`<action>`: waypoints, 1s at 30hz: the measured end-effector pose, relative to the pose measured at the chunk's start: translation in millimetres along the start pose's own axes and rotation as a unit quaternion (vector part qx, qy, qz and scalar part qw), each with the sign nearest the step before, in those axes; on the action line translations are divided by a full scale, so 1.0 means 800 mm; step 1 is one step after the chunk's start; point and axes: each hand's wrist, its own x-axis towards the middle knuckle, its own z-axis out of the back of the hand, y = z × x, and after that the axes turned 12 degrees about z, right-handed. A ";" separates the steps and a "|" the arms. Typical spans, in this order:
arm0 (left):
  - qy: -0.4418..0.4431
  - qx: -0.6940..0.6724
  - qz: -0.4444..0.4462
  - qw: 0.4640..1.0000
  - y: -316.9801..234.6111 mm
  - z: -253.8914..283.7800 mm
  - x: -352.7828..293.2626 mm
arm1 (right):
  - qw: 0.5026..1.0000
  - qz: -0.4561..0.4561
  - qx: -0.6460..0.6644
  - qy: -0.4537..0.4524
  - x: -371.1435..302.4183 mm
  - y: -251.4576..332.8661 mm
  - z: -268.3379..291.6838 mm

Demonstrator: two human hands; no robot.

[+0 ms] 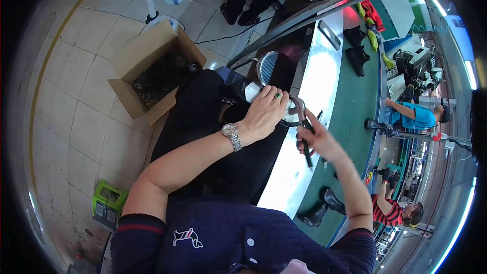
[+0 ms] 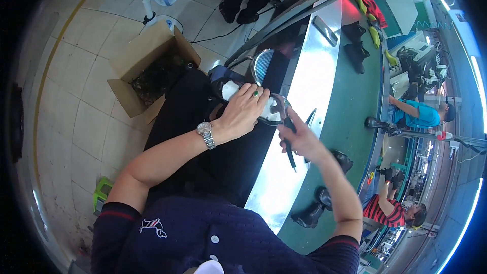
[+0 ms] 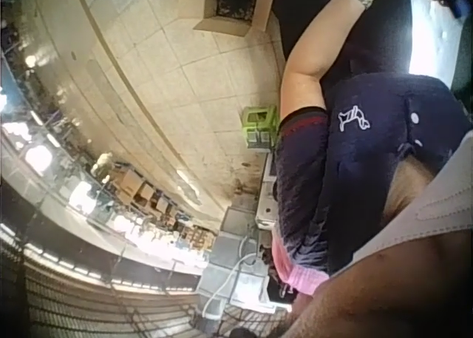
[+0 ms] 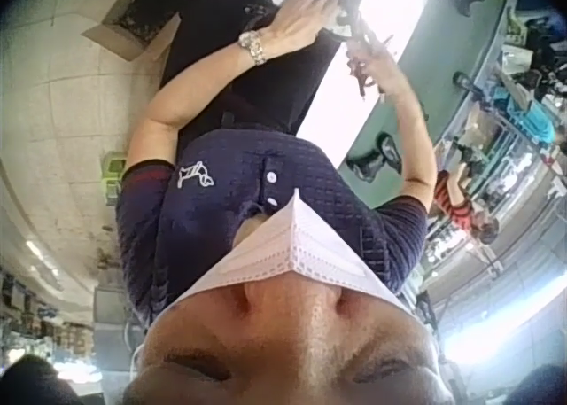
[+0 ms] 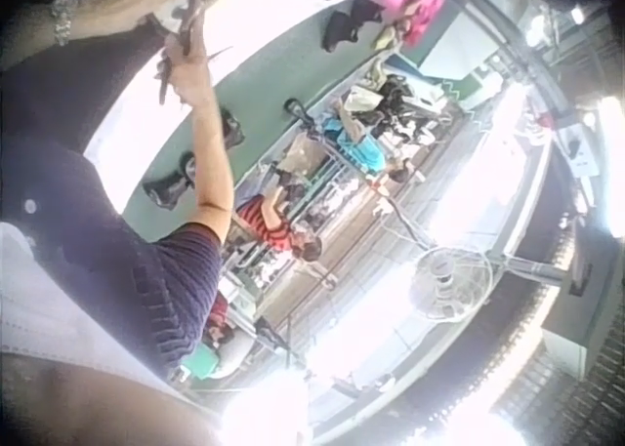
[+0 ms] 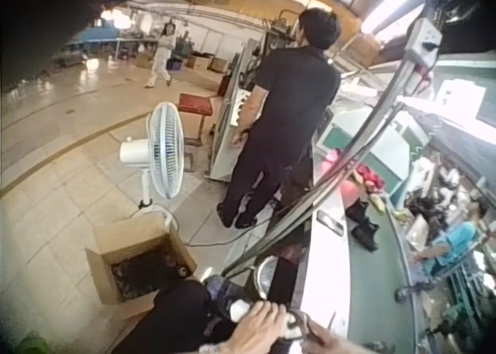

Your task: Trim and inspect the upper part of a shoe during assembly.

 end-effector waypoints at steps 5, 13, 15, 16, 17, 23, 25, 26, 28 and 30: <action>0.027 -0.053 -0.036 0.998 0.004 -0.003 -0.006 | 0.972 0.144 -0.164 -0.088 -0.008 -0.056 -0.031; -0.072 0.069 -0.138 0.985 0.027 -0.013 -0.013 | 0.859 0.129 -0.495 0.006 -0.020 0.021 0.011; -0.088 0.103 -0.155 0.979 0.027 -0.013 -0.010 | 0.915 0.158 -0.363 -0.083 -0.016 0.036 0.017; -0.090 0.101 -0.150 0.979 0.026 -0.013 -0.009 | 0.913 0.216 -0.307 -0.158 -0.011 0.036 0.010; -0.093 0.096 -0.157 0.978 0.022 -0.016 -0.006 | 0.911 0.241 -0.235 -0.237 0.002 0.024 -0.001; -0.085 0.108 -0.148 0.979 0.027 -0.015 -0.009 | 0.952 0.133 -0.250 -0.115 0.008 0.012 -0.007; -0.088 0.117 -0.142 0.979 0.023 -0.017 -0.013 | 0.931 0.228 -0.162 -0.237 0.012 0.004 -0.015; -0.089 0.113 -0.143 0.979 0.018 -0.016 -0.012 | 0.915 0.266 -0.139 -0.271 0.022 -0.014 -0.015; -0.082 0.110 -0.135 0.981 0.016 -0.016 -0.010 | 0.946 0.100 -0.269 -0.147 0.027 -0.030 -0.018; -0.081 0.114 -0.132 0.981 0.019 -0.015 -0.012 | 0.948 0.096 -0.267 -0.143 0.025 -0.019 -0.011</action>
